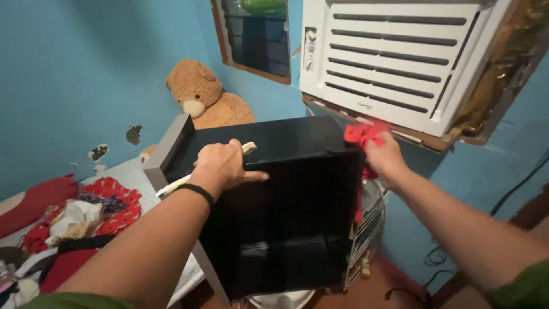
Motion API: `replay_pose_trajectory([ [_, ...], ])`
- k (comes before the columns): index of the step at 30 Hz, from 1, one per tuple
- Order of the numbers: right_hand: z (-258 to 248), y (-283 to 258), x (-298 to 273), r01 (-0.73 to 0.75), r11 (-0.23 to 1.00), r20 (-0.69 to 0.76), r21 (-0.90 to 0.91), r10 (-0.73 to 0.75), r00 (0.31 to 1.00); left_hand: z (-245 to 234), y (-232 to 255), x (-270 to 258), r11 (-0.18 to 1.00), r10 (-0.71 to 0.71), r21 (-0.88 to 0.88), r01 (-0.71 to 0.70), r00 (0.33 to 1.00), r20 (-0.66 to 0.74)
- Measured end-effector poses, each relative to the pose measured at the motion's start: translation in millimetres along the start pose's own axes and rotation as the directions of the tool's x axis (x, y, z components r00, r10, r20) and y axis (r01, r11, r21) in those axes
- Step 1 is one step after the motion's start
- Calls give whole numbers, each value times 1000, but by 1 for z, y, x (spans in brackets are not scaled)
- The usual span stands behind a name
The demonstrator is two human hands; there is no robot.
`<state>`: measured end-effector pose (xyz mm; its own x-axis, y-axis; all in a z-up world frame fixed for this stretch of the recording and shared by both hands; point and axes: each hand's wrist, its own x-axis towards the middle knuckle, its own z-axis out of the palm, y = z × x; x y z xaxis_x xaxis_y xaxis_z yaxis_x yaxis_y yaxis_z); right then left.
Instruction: The person cleans a black drawer unit using a red cloth and a yellow toothbrush. They wipe the top and sides of the unit and scrub the edges and crevices with the toothbrush. The person moves the unit to access different areas and continues wiping and scrubbing.
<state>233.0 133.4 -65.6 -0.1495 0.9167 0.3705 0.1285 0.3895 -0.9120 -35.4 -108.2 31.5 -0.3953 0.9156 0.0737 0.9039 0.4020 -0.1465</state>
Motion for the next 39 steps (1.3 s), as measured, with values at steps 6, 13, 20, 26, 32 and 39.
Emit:
replay_pose_trajectory([
  [6,35,-98,25,632,736,171,-244,-609,775,-8,-24,15,960,-40,-277,27,998,-42],
  [13,161,-185,-16,420,879,610,-225,-209,764,-12,-95,83,815,-218,-579,-13,919,-328],
  [20,192,-187,-44,-80,992,640,94,2,768,-48,-68,127,-223,-354,-973,-62,935,22],
  [26,144,-179,-37,-55,995,557,80,1,830,-56,2,159,-613,-251,-790,-24,954,166],
  [32,27,-175,50,301,872,159,-387,-258,953,-78,95,175,-325,108,-932,163,985,135],
  [39,-176,-197,207,400,630,-94,-665,-602,793,-143,237,219,-276,215,-961,29,976,-32],
])
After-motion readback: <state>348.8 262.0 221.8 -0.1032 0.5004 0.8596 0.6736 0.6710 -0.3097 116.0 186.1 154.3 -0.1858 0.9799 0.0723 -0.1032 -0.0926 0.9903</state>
